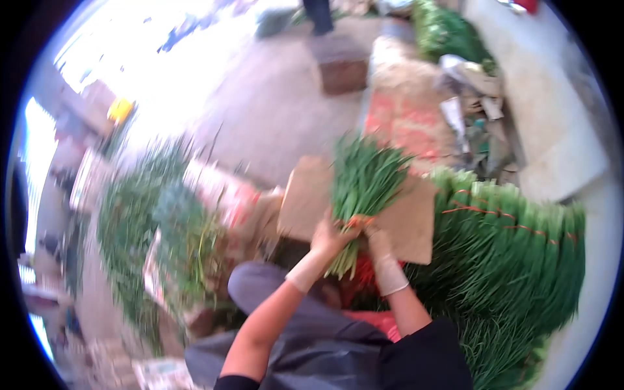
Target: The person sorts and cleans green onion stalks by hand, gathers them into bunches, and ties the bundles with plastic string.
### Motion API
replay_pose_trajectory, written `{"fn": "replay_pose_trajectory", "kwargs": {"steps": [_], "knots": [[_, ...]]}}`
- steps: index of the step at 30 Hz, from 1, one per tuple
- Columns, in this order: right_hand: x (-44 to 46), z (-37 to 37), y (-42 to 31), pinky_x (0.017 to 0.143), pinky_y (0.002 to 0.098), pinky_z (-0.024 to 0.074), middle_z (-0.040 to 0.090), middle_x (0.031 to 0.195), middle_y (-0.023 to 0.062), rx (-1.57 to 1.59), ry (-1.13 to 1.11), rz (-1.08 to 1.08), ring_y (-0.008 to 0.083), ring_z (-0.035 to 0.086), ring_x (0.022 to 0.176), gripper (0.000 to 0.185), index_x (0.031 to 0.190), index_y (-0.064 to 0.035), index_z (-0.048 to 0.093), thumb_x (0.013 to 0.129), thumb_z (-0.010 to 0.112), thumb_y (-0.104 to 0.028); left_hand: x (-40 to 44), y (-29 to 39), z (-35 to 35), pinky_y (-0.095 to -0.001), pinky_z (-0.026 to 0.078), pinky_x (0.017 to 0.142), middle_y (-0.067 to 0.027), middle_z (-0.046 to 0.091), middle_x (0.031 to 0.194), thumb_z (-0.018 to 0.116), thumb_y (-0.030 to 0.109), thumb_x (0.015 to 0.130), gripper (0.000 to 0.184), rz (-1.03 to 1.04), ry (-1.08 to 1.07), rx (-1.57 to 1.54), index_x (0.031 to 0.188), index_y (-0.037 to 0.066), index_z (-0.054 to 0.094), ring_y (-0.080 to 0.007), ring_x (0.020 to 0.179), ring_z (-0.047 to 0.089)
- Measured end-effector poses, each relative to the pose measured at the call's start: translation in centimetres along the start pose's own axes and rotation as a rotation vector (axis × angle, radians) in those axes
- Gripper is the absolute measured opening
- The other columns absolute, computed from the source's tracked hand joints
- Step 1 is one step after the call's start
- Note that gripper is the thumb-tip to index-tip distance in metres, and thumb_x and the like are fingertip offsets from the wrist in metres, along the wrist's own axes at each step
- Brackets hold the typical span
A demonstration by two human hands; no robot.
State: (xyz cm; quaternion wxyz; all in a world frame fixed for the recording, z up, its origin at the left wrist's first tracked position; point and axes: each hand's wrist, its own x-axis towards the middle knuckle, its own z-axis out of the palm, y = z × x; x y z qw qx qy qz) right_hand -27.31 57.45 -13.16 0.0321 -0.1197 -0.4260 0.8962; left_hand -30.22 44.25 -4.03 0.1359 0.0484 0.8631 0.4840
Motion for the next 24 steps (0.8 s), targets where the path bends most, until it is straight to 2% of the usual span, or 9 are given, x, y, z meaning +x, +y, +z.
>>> {"fn": "replay_pose_trajectory", "kwargs": {"steps": [3, 5, 6, 8, 10, 13, 16, 19, 24], "knots": [[-1.9, 2.1, -2.4, 0.068, 0.0279, 0.0460, 0.062, 0.078, 0.0062, -0.262, 0.089, -0.047, 0.0166, 0.057, 0.069, 0.021, 0.085, 0.0011, 0.061, 0.082, 0.062, -0.020, 0.6, -2.3, 2.2, -0.0446, 0.045, 0.081, -0.0222, 0.054, 0.109, 0.074, 0.041, 0.062, 0.087, -0.025, -0.015, 0.360, 0.128, 0.004, 0.030, -0.0355, 0.098, 0.055], [-2.7, 2.2, -2.6, 0.066, 0.0277, 0.0460, 0.064, 0.078, 0.0076, -1.028, 0.144, -0.564, 0.0162, 0.058, 0.067, 0.018, 0.083, -0.0002, 0.063, 0.083, 0.060, -0.017, 0.3, -2.5, 3.1, -0.0433, 0.044, 0.084, -0.0227, 0.054, 0.110, 0.075, 0.042, 0.060, 0.102, -0.089, -0.002, 0.490, 0.135, 0.004, 0.017, -0.0355, 0.098, 0.056], [-2.9, 2.0, -3.1, 0.066, 0.0277, 0.0460, 0.064, 0.078, 0.0076, -1.022, 0.153, -0.568, 0.0162, 0.058, 0.067, 0.018, 0.083, -0.0002, 0.063, 0.083, 0.060, -0.017, 0.5, -2.8, 3.1, -0.0433, 0.044, 0.084, -0.0227, 0.054, 0.110, 0.075, 0.042, 0.060, 0.102, -0.081, -0.005, 0.497, 0.135, 0.004, 0.017, -0.0355, 0.098, 0.056], [-3.2, -0.1, -3.3, 0.063, 0.0281, 0.0458, 0.064, 0.080, 0.0090, -1.052, 0.480, -0.520, 0.0154, 0.058, 0.066, 0.013, 0.085, -0.0019, 0.064, 0.084, 0.058, -0.014, 1.3, -4.4, 3.0, -0.0439, 0.045, 0.081, -0.0231, 0.052, 0.114, 0.075, 0.042, 0.062, 0.100, -0.102, -0.069, 0.388, 0.134, 0.002, 0.018, -0.0368, 0.101, 0.054], [-2.2, -4.4, -1.7, 0.065, 0.0286, 0.0454, 0.064, 0.079, 0.0069, -0.965, 0.495, -0.445, 0.0147, 0.058, 0.067, 0.015, 0.085, -0.0037, 0.065, 0.084, 0.058, -0.017, 0.9, -3.6, 2.1, -0.0439, 0.045, 0.083, -0.0227, 0.054, 0.112, 0.075, 0.043, 0.062, 0.102, -0.105, -0.106, 0.354, 0.134, 0.001, 0.015, -0.0368, 0.101, 0.054], [0.0, -6.1, -2.7, 0.068, 0.0307, 0.0437, 0.061, 0.097, 0.0059, -0.615, 0.277, 0.292, 0.0140, 0.055, 0.084, 0.028, 0.093, -0.0105, 0.065, 0.080, 0.059, -0.035, 2.1, -5.4, 1.7, -0.0413, 0.043, 0.088, -0.0231, 0.052, 0.117, 0.077, 0.044, 0.061, 0.100, -0.047, -0.216, 0.292, 0.131, 0.000, 0.022, -0.0346, 0.108, 0.052], [0.5, -1.7, -6.6, 0.072, 0.0328, 0.0427, 0.058, 0.105, 0.0077, -0.592, 0.248, 0.418, 0.0169, 0.052, 0.091, 0.035, 0.101, -0.0120, 0.063, 0.080, 0.059, -0.039, 7.2, -7.7, 1.3, -0.0374, 0.042, 0.089, -0.0141, 0.054, 0.116, 0.075, 0.041, 0.068, 0.082, -0.089, -0.432, -0.428, 0.125, -0.003, 0.037, -0.0235, 0.104, 0.053], [2.9, -1.0, -5.4, 0.087, 0.0352, 0.0366, 0.059, 0.108, 0.0075, -0.633, 0.222, 0.458, 0.0208, 0.052, 0.100, 0.043, 0.110, -0.0075, 0.057, 0.081, 0.058, -0.039, 6.6, -0.6, -1.5, -0.0356, 0.043, 0.087, -0.0133, 0.057, 0.110, 0.074, 0.036, 0.071, 0.069, -0.453, -0.342, -0.458, 0.120, -0.003, 0.045, -0.0227, 0.102, 0.054], [3.1, 2.0, -5.4, 0.093, 0.0329, 0.0322, 0.054, 0.117, 0.0081, -0.294, 0.210, 0.482, 0.0194, 0.043, 0.114, 0.046, 0.115, -0.0080, 0.055, 0.080, 0.063, -0.036, 11.2, -7.2, 2.5, -0.0354, 0.046, 0.082, -0.0117, 0.059, 0.105, 0.074, 0.034, 0.071, 0.061, -0.183, -0.314, -0.385, 0.117, 0.001, 0.051, -0.0218, 0.094, 0.056]]}}
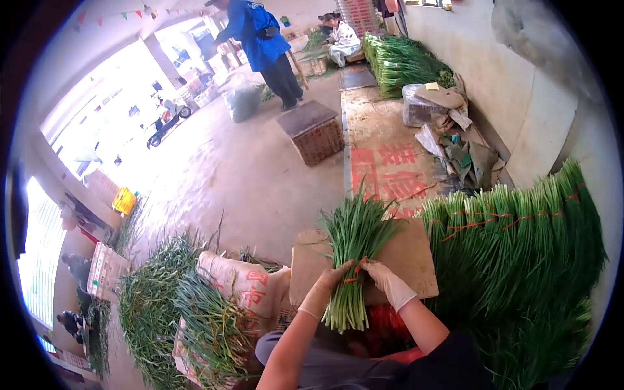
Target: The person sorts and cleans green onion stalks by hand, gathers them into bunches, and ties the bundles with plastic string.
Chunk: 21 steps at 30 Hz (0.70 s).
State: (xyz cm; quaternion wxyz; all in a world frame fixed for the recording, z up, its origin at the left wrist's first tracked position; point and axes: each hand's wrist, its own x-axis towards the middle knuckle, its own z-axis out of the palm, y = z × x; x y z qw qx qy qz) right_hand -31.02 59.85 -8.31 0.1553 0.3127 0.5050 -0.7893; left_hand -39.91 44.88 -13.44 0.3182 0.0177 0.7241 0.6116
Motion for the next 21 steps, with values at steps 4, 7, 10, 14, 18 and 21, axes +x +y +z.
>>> {"fn": "replay_pose_trajectory", "kwargs": {"steps": [4, 7, 10, 14, 18, 21], "knots": [[2.9, -0.2, 2.4, 0.094, 0.0297, 0.0319, 0.055, 0.113, 0.0079, -0.117, -0.042, -0.260, 0.0172, 0.044, 0.112, 0.057, 0.125, -0.0051, 0.047, 0.080, 0.063, -0.036, -2.8, 3.1, -0.5, -0.0312, 0.045, 0.083, -0.0088, 0.059, 0.101, 0.078, 0.018, 0.068, 0.061, 0.235, -0.240, -0.228, 0.115, -0.002, 0.046, -0.0185, 0.091, 0.056], [-3.1, 2.4, -2.0, 0.087, 0.0308, 0.0379, 0.058, 0.106, 0.0080, -0.267, 0.025, -0.257, 0.0181, 0.051, 0.101, 0.045, 0.114, -0.0023, 0.054, 0.083, 0.059, -0.035, -7.8, 8.8, -0.8, -0.0302, 0.046, 0.082, -0.0089, 0.058, 0.104, 0.080, 0.019, 0.064, 0.070, 0.314, -0.061, -0.185, 0.118, -0.002, 0.041, -0.0186, 0.091, 0.056], [-3.5, 2.8, -3.9, 0.078, 0.0313, 0.0416, 0.059, 0.096, 0.0105, -0.412, -0.141, -0.683, 0.0169, 0.054, 0.089, 0.033, 0.101, -0.0001, 0.058, 0.085, 0.057, -0.029, -9.7, 12.6, -1.7, -0.0307, 0.045, 0.083, -0.0095, 0.057, 0.106, 0.083, 0.020, 0.060, 0.078, 0.595, 0.018, 0.042, 0.120, -0.002, 0.038, -0.0191, 0.094, 0.055], [-8.1, 3.7, -7.7, 0.071, 0.0312, 0.0432, 0.059, 0.085, 0.0124, -0.483, -0.230, -0.949, 0.0160, 0.054, 0.080, 0.022, 0.095, 0.0007, 0.058, 0.086, 0.055, -0.020, -10.3, 13.6, -1.6, -0.0307, 0.044, 0.085, -0.0067, 0.057, 0.106, 0.083, 0.015, 0.056, 0.078, 0.778, 0.071, -0.096, 0.120, 0.001, 0.040, -0.0177, 0.098, 0.054], [-7.5, 1.6, -6.8, 0.066, 0.0319, 0.0449, 0.061, 0.078, 0.0126, -0.730, -0.241, -1.007, 0.0182, 0.057, 0.072, 0.020, 0.092, 0.0009, 0.060, 0.085, 0.054, -0.017, -11.5, 13.0, -1.3, -0.0302, 0.046, 0.084, -0.0057, 0.057, 0.106, 0.080, 0.007, 0.060, 0.061, 0.637, -0.187, -0.144, 0.112, 0.003, 0.049, -0.0161, 0.098, 0.054], [-4.6, 0.4, -3.6, 0.065, 0.0315, 0.0444, 0.060, 0.076, 0.0132, -0.734, -0.263, -0.802, 0.0175, 0.056, 0.072, 0.017, 0.091, 0.0016, 0.060, 0.078, 0.050, -0.005, -9.2, 8.9, -1.5, -0.0275, 0.045, 0.084, -0.0029, 0.056, 0.107, 0.080, 0.006, 0.060, 0.065, 0.458, -0.258, -0.207, 0.116, 0.005, 0.047, -0.0149, 0.098, 0.053]]}}
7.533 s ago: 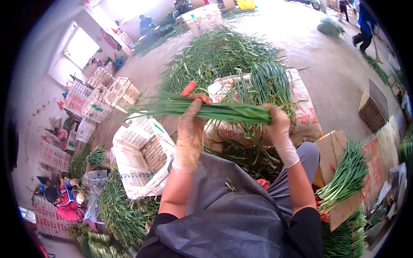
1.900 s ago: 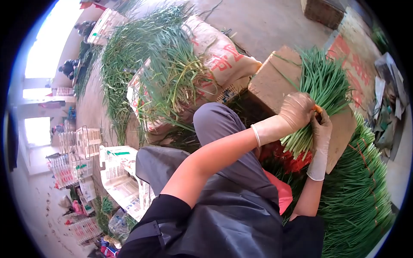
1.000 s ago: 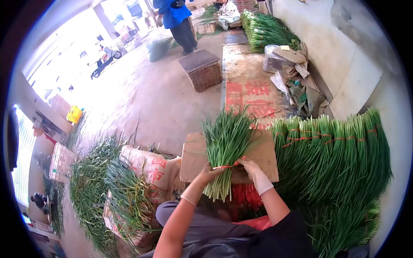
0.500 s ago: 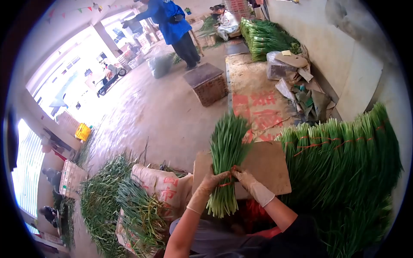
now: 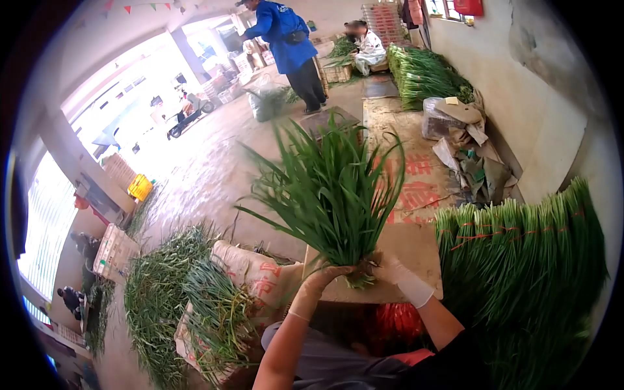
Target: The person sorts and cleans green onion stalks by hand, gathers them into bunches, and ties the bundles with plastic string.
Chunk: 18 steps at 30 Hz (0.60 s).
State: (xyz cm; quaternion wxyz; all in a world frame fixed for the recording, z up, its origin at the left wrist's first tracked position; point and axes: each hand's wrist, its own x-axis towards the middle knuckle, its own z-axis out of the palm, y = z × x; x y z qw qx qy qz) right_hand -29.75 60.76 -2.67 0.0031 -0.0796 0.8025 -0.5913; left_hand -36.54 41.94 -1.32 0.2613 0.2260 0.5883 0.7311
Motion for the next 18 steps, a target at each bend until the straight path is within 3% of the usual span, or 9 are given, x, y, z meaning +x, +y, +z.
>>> {"fn": "replay_pose_trajectory", "kwargs": {"steps": [1, 3, 4, 6, 9, 13, 15, 18], "knots": [[-0.2, 0.1, -0.1, 0.065, 0.0315, 0.0444, 0.060, 0.076, 0.0132, -0.009, -0.004, 0.002, 0.0175, 0.056, 0.072, 0.017, 0.091, 0.0016, 0.060, 0.078, 0.050, -0.005, -0.1, 0.3, 0.4, -0.0275, 0.045, 0.084, -0.0029, 0.056, 0.107, 0.080, 0.006, 0.060, 0.065, 0.005, 0.002, -0.008, 0.116, 0.005, 0.047, -0.0149, 0.098, 0.053], [0.2, 0.6, -0.4, 0.065, 0.0370, 0.0468, 0.060, 0.078, 0.0187, -0.277, 0.051, -0.052, 0.0301, 0.060, 0.074, 0.017, 0.088, -0.0013, 0.061, 0.078, 0.054, -0.012, -0.2, 1.0, 0.8, -0.0275, 0.044, 0.084, -0.0022, 0.057, 0.107, 0.081, 0.007, 0.060, 0.064, -0.053, 0.037, -0.074, 0.116, 0.005, 0.048, -0.0140, 0.097, 0.053], [-0.1, 0.9, -1.2, 0.065, 0.0370, 0.0468, 0.060, 0.078, 0.0187, -0.276, 0.042, -0.044, 0.0301, 0.060, 0.074, 0.017, 0.088, -0.0013, 0.061, 0.078, 0.054, -0.012, -0.6, 1.1, 0.9, -0.0275, 0.044, 0.084, -0.0022, 0.057, 0.107, 0.081, 0.007, 0.060, 0.064, -0.060, 0.043, -0.082, 0.116, 0.005, 0.048, -0.0140, 0.097, 0.053], [-0.7, 1.0, -3.0, 0.063, 0.0392, 0.0470, 0.059, 0.077, 0.0203, -0.327, 0.158, -0.054, 0.0350, 0.059, 0.073, 0.017, 0.086, -0.0009, 0.061, 0.074, 0.054, -0.010, -0.7, 1.4, 0.6, -0.0274, 0.044, 0.084, -0.0027, 0.058, 0.104, 0.081, 0.011, 0.061, 0.061, 0.074, 0.055, 0.025, 0.114, 0.005, 0.051, -0.0144, 0.095, 0.053], [0.0, 2.5, 2.4, 0.059, 0.0403, 0.0464, 0.059, 0.075, 0.0203, -0.444, 0.192, -0.173, 0.0360, 0.058, 0.069, 0.015, 0.084, -0.0002, 0.061, 0.075, 0.054, -0.011, -0.8, 0.0, -0.7, -0.0278, 0.043, 0.084, -0.0027, 0.059, 0.102, 0.081, 0.012, 0.061, 0.058, 0.032, 0.010, 0.148, 0.111, 0.004, 0.053, -0.0145, 0.095, 0.054], [-0.4, 2.1, -2.1, 0.058, 0.0414, 0.0455, 0.058, 0.074, 0.0206, -0.342, 0.207, -0.245, 0.0365, 0.058, 0.069, 0.016, 0.083, 0.0003, 0.060, 0.077, 0.053, -0.013, -0.5, 0.1, -0.5, -0.0287, 0.043, 0.085, -0.0026, 0.059, 0.103, 0.081, 0.012, 0.061, 0.059, 0.091, 0.047, 0.059, 0.112, 0.004, 0.053, -0.0143, 0.096, 0.053], [-0.9, 2.0, -4.1, 0.057, 0.0422, 0.0449, 0.057, 0.073, 0.0214, -0.268, 0.242, -0.099, 0.0378, 0.057, 0.068, 0.016, 0.081, 0.0008, 0.060, 0.078, 0.052, -0.014, -0.8, 1.1, -0.2, -0.0288, 0.043, 0.085, -0.0024, 0.059, 0.103, 0.080, 0.010, 0.061, 0.057, 0.125, 0.050, 0.077, 0.111, 0.004, 0.053, -0.0144, 0.096, 0.053], [-1.3, 1.9, -4.6, 0.057, 0.0421, 0.0453, 0.057, 0.073, 0.0219, -0.330, 0.262, -0.123, 0.0385, 0.057, 0.069, 0.016, 0.081, 0.0002, 0.060, 0.078, 0.053, -0.014, -1.1, 2.9, 0.5, -0.0296, 0.043, 0.086, -0.0037, 0.058, 0.105, 0.080, 0.008, 0.060, 0.064, 0.093, -0.015, 0.112, 0.116, 0.003, 0.049, -0.0154, 0.096, 0.053]]}}
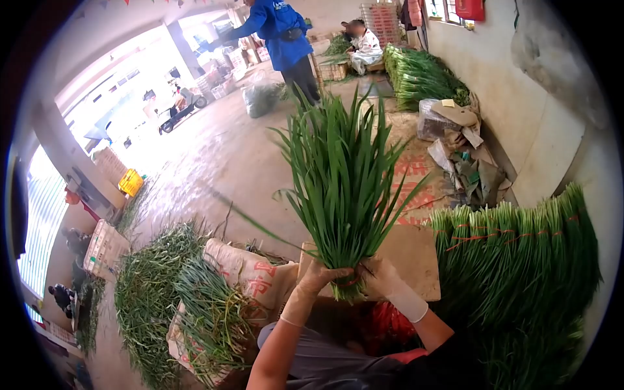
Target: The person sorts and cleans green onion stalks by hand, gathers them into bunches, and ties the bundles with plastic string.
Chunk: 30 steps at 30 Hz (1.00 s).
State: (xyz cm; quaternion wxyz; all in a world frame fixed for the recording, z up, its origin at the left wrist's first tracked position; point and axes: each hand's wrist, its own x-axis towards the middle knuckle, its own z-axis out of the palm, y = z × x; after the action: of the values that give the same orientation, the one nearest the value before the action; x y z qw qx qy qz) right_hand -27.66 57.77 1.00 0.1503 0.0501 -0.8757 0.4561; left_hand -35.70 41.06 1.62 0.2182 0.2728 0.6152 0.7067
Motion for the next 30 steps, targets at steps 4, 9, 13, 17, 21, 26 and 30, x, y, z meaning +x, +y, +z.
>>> {"fn": "replay_pose_trajectory", "kwargs": {"steps": [4, 9, 13, 17, 21, 26, 30], "knots": [[-0.4, 1.6, 2.7, 0.057, 0.0418, 0.0456, 0.057, 0.073, 0.0219, -0.142, -0.047, -0.068, 0.0384, 0.057, 0.068, 0.015, 0.081, -0.0013, 0.061, 0.078, 0.053, -0.014, 0.9, -4.0, -0.9, -0.0305, 0.043, 0.087, -0.0053, 0.057, 0.108, 0.080, 0.006, 0.060, 0.073, 0.089, 0.017, 0.006, 0.123, 0.003, 0.041, -0.0163, 0.098, 0.053], [-0.5, 1.5, 0.6, 0.060, 0.0376, 0.0470, 0.061, 0.080, 0.0189, -0.111, 0.104, 0.162, 0.0306, 0.061, 0.069, 0.018, 0.088, 0.0020, 0.060, 0.079, 0.052, -0.011, 3.0, -0.2, -0.8, -0.0309, 0.042, 0.089, -0.0076, 0.055, 0.111, 0.076, 0.005, 0.064, 0.074, 0.008, -0.182, 0.056, 0.127, 0.003, 0.036, -0.0177, 0.103, 0.050], [-1.3, 0.4, 0.1, 0.060, 0.0328, 0.0482, 0.062, 0.080, 0.0136, 0.327, 0.105, 0.231, 0.0221, 0.061, 0.069, 0.021, 0.095, 0.0013, 0.060, 0.084, 0.052, -0.014, 4.9, 4.2, 0.3, -0.0293, 0.043, 0.086, -0.0083, 0.057, 0.109, 0.074, 0.011, 0.070, 0.067, -0.197, -0.261, 0.043, 0.126, 0.001, 0.039, -0.0155, 0.098, 0.053], [-1.8, 0.8, 1.6, 0.056, 0.0267, 0.0477, 0.062, 0.080, 0.0097, 0.454, 0.027, 0.573, 0.0147, 0.059, 0.062, 0.024, 0.102, -0.0017, 0.059, 0.089, 0.051, -0.020, 4.7, 2.1, 0.7, -0.0310, 0.042, 0.088, -0.0197, 0.054, 0.116, 0.074, 0.038, 0.069, 0.093, -0.279, -0.082, 0.494, 0.135, -0.002, 0.023, -0.0249, 0.105, 0.054], [-3.5, 4.6, 5.1, 0.055, 0.0273, 0.0467, 0.062, 0.079, 0.0085, -0.196, -0.066, 0.499, 0.0152, 0.057, 0.055, 0.016, 0.092, -0.0053, 0.061, 0.086, 0.053, -0.018, 0.8, -3.7, 1.2, -0.0418, 0.042, 0.088, -0.0238, 0.055, 0.111, 0.072, 0.058, 0.057, 0.101, -0.345, -0.089, 0.975, 0.128, -0.001, 0.031, -0.0371, 0.105, 0.052], [-3.3, 7.0, 6.2, 0.059, 0.0274, 0.0447, 0.058, 0.072, 0.0072, -0.036, 0.099, 0.037, 0.0171, 0.057, 0.065, 0.007, 0.080, -0.0064, 0.060, 0.083, 0.054, -0.010, -3.5, -5.3, 1.1, -0.0417, 0.042, 0.088, -0.0182, 0.048, 0.121, 0.075, 0.056, 0.051, 0.098, -0.461, -0.033, 1.258, 0.124, 0.004, 0.035, -0.0335, 0.106, 0.052], [-1.1, 7.4, 3.4, 0.059, 0.0265, 0.0410, 0.052, 0.068, 0.0052, 0.104, 0.088, -0.236, 0.0137, 0.049, 0.063, 0.008, 0.074, -0.0023, 0.055, 0.082, 0.057, -0.002, -4.4, -9.6, 1.9, -0.0457, 0.047, 0.074, -0.0178, 0.056, 0.102, 0.076, 0.032, 0.055, 0.088, -0.290, 0.272, 1.359, 0.125, 0.004, 0.033, -0.0339, 0.090, 0.058]]}}
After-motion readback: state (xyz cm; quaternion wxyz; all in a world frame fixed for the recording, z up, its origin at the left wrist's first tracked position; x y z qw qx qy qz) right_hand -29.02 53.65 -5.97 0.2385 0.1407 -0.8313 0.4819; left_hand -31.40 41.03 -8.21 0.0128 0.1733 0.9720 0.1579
